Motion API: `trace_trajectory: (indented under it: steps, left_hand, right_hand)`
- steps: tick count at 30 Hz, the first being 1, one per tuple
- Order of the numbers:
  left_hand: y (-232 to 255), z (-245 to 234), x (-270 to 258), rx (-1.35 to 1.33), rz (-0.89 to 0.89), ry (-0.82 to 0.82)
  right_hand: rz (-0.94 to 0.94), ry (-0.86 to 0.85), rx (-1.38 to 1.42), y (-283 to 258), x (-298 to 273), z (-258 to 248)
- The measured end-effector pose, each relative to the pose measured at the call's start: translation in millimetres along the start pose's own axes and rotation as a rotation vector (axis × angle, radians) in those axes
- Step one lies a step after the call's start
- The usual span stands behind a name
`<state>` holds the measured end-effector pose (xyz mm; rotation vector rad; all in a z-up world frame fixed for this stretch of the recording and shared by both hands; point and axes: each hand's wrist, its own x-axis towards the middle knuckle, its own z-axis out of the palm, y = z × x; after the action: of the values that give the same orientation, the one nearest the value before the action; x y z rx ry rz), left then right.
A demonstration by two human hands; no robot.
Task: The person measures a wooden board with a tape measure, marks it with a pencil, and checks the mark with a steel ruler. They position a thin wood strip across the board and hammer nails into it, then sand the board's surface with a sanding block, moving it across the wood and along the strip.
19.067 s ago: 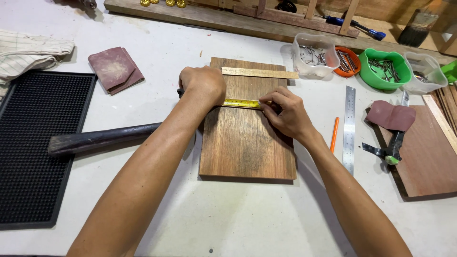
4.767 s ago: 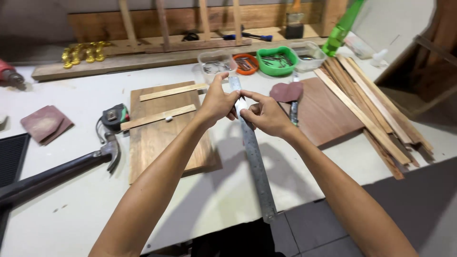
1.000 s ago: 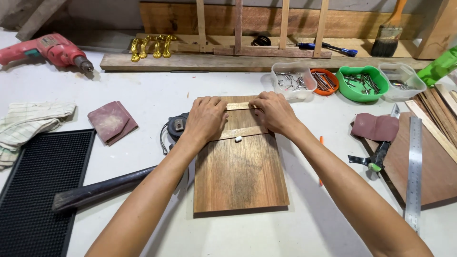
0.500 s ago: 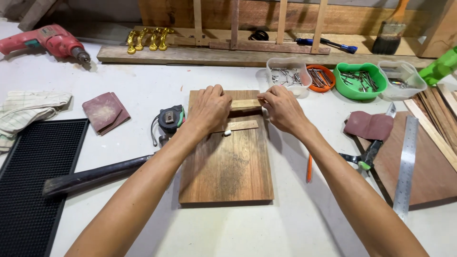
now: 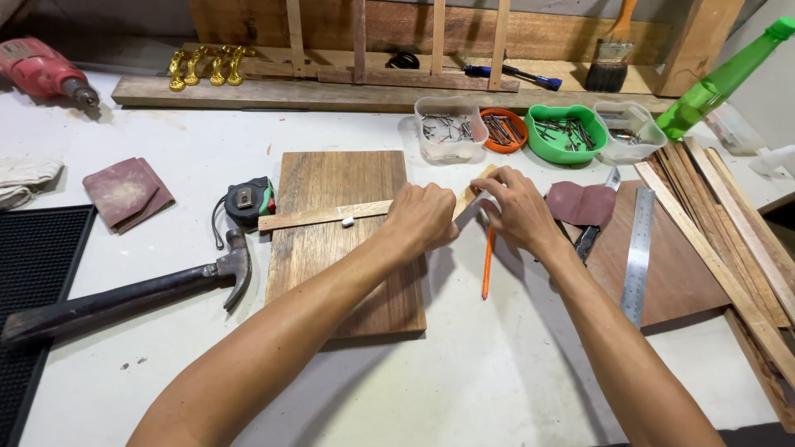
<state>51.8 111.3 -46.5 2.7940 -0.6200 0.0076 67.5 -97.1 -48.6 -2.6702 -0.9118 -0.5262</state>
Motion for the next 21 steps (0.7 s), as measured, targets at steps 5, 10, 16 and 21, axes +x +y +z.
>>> trace_trajectory:
  steps: [5, 10, 16, 21]
  left_hand:
    - [11.2, -2.5, -10.0, -0.049, 0.041, 0.059]
    - [16.6, 10.0, -13.6, -0.045, 0.053, 0.043]
    - [9.7, 0.8, -21.1, 0.066, 0.099, 0.038]
    - [-22.6, -28.3, 0.1, 0.186, 0.230, 0.221]
  right_hand:
    - [-0.056, -0.081, 0.011, -1.6, -8.8, 3.7]
    - [-0.099, -0.111, 0.065, -7.4, -15.4, 9.3]
    - [-0.051, -0.119, 0.055, -13.8, -22.0, 4.8]
    - [-0.134, 0.035, 0.048, 0.7, 3.4, -15.8]
